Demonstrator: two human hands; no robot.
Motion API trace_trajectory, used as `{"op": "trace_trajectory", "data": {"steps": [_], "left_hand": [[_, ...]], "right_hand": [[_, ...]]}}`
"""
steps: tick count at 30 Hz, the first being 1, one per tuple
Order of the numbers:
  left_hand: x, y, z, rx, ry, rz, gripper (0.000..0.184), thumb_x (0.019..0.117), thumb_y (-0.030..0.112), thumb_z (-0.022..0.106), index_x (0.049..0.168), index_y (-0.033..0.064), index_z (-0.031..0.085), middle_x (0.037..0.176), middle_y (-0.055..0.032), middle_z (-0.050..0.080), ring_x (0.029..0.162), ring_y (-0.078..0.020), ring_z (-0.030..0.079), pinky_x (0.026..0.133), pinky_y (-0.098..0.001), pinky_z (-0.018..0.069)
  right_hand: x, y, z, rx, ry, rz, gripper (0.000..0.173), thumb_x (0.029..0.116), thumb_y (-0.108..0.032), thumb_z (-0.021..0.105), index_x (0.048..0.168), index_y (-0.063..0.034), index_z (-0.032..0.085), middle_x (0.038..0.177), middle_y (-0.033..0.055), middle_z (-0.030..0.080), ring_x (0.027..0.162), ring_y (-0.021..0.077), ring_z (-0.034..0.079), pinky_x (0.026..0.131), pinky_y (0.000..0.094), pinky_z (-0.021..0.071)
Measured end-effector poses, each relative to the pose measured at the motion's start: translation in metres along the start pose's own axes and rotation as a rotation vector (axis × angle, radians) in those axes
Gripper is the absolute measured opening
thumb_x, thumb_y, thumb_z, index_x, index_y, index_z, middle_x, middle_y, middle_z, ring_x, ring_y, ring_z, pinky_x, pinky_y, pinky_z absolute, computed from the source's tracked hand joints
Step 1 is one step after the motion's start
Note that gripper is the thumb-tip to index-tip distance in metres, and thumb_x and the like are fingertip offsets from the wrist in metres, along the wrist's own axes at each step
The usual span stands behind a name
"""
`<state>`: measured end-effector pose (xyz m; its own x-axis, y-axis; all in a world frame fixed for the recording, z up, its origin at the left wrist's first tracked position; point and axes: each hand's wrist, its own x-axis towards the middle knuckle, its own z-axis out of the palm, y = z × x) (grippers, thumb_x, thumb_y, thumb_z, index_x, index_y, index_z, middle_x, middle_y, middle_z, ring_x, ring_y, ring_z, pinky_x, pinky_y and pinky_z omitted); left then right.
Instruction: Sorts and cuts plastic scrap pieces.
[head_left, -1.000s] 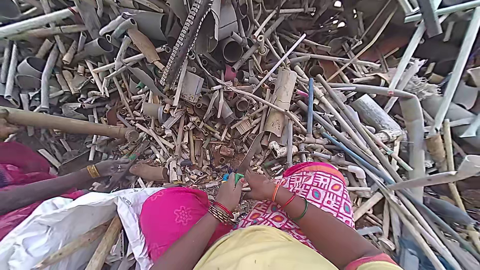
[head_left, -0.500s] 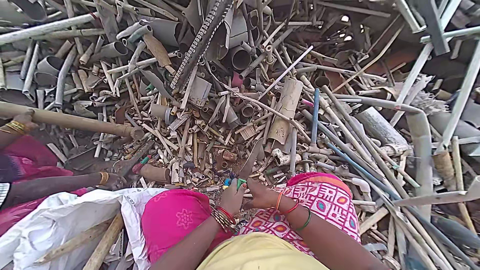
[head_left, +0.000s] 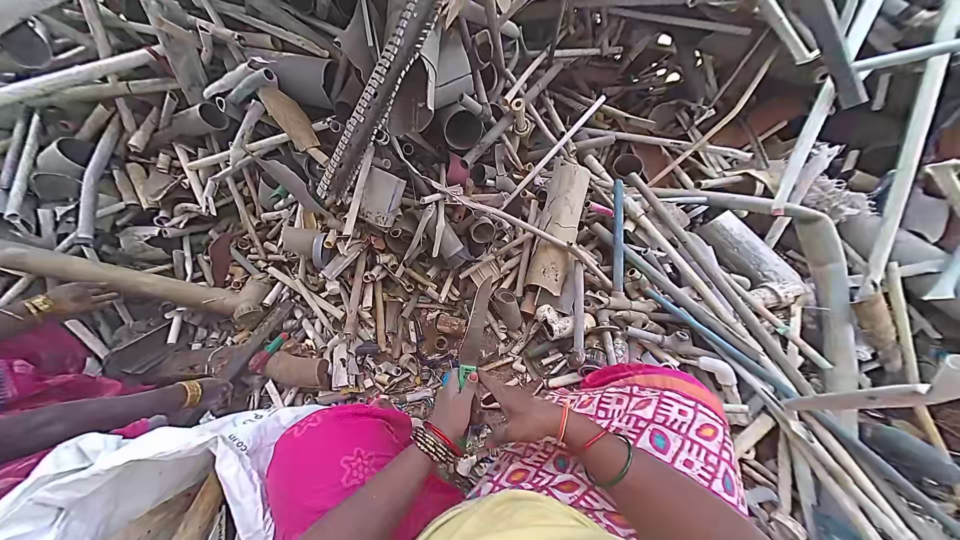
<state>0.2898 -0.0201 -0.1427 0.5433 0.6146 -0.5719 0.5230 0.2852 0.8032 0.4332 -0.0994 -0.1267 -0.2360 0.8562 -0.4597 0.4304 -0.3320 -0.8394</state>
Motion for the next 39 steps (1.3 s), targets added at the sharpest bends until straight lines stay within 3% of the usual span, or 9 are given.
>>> {"op": "trace_trajectory", "data": {"steps": [2,4,7,12,16,19,24,34,39], "left_hand": [[0.003,0.003,-0.004,-0.19,0.032,-0.025,0.034,0.1131,0.02,0.033,0.133,-0.0056,0.044,0.075,-0.0046,0.051,0.056,-0.0106,0.054,0.057,-0.026,0.0517],[-0.001,0.006,0.002,-0.37,0.117,0.029,0.029,0.1125,0.016,0.03,0.126,-0.0051,0.045,0.075,-0.001,0.051,0.059,-0.0052,0.055,0.059,-0.0201,0.0522],[-0.003,0.021,0.01,-0.458,0.233,0.024,0.04,0.1132,0.018,0.029,0.143,-0.0061,0.039,0.107,-0.0108,0.056,0.088,-0.009,0.059,0.08,-0.0234,0.0501],[0.025,0.025,-0.005,-0.239,0.067,-0.103,0.046,0.1134,0.025,0.032,0.15,-0.0022,0.035,0.133,-0.0221,0.053,0.113,-0.0227,0.058,0.098,-0.0361,0.0473],[0.057,0.015,-0.021,0.118,0.014,0.042,0.054,0.1102,0.027,0.041,0.151,-0.0079,0.036,0.156,-0.034,0.033,0.148,-0.0462,0.029,0.121,-0.0568,0.0222],[0.075,0.024,-0.035,0.316,0.024,0.041,0.061,0.1053,0.032,0.054,0.152,-0.0044,0.038,0.158,-0.0315,0.033,0.148,-0.0463,0.03,0.121,-0.0571,0.0245],[0.096,0.037,-0.05,-0.002,0.015,-0.043,0.055,0.103,0.019,0.06,0.149,-0.0042,0.041,0.151,-0.0308,0.042,0.141,-0.0426,0.041,0.115,-0.0541,0.0336],[0.088,0.017,-0.029,-0.013,-0.335,-0.117,0.046,0.0999,0.013,0.059,0.139,-0.0093,0.05,0.138,-0.0305,0.054,0.126,-0.0395,0.056,0.107,-0.0517,0.0445],[0.079,0.024,-0.035,-0.011,-0.343,-0.123,0.045,0.0976,0.013,0.058,0.136,-0.0111,0.054,0.138,-0.0301,0.056,0.129,-0.0367,0.054,0.11,-0.0507,0.0411]], "right_hand": [[0.0,0.005,0.007,0.208,0.05,-0.077,0.112,0.0861,-0.01,0.08,0.162,0.0054,0.0,0.168,0.029,0.017,0.143,0.0346,0.048,0.114,0.039,0.0434],[0.007,0.005,0.012,0.347,0.121,-0.038,0.105,0.092,-0.013,0.075,0.162,0.0036,-0.001,0.161,0.0277,0.033,0.133,0.0297,0.057,0.108,0.0372,0.0494],[0.019,0.004,0.019,0.485,0.139,0.02,0.081,0.1008,-0.016,0.065,0.161,0.0041,0.014,0.139,0.0263,0.056,0.115,0.0223,0.066,0.101,0.0352,0.053],[0.045,0.008,0.025,0.634,0.263,0.002,0.047,0.1031,-0.011,0.056,0.143,0.0092,0.039,0.114,0.0162,0.064,0.095,0.0127,0.067,0.089,0.0312,0.0558],[0.086,0.017,-0.021,0.571,0.511,0.312,0.039,0.1029,-0.003,0.049,0.141,0.005,0.044,0.107,0.0175,0.061,0.082,0.019,0.063,0.074,0.0356,0.0548],[0.113,0.046,-0.086,0.154,0.483,0.569,0.043,0.1031,-0.013,0.054,0.142,0.0049,0.047,0.121,0.0253,0.06,0.101,0.0325,0.063,0.089,0.0488,0.0504],[0.141,0.104,-0.181,-0.293,0.657,0.579,0.051,0.1002,-0.03,0.066,0.136,0.0056,0.056,0.128,0.0291,0.063,0.124,0.0418,0.06,0.106,0.0571,0.0437],[0.257,0.167,-0.225,0.108,0.807,0.544,0.05,0.0968,-0.019,0.072,0.139,0.0048,0.057,0.134,0.0285,0.061,0.127,0.038,0.057,0.109,0.0514,0.0417],[0.278,0.174,-0.252,0.26,0.856,0.569,0.041,0.0973,-0.012,0.069,0.132,0.0079,0.058,0.124,0.0288,0.062,0.108,0.0353,0.06,0.095,0.0505,0.047]]}}
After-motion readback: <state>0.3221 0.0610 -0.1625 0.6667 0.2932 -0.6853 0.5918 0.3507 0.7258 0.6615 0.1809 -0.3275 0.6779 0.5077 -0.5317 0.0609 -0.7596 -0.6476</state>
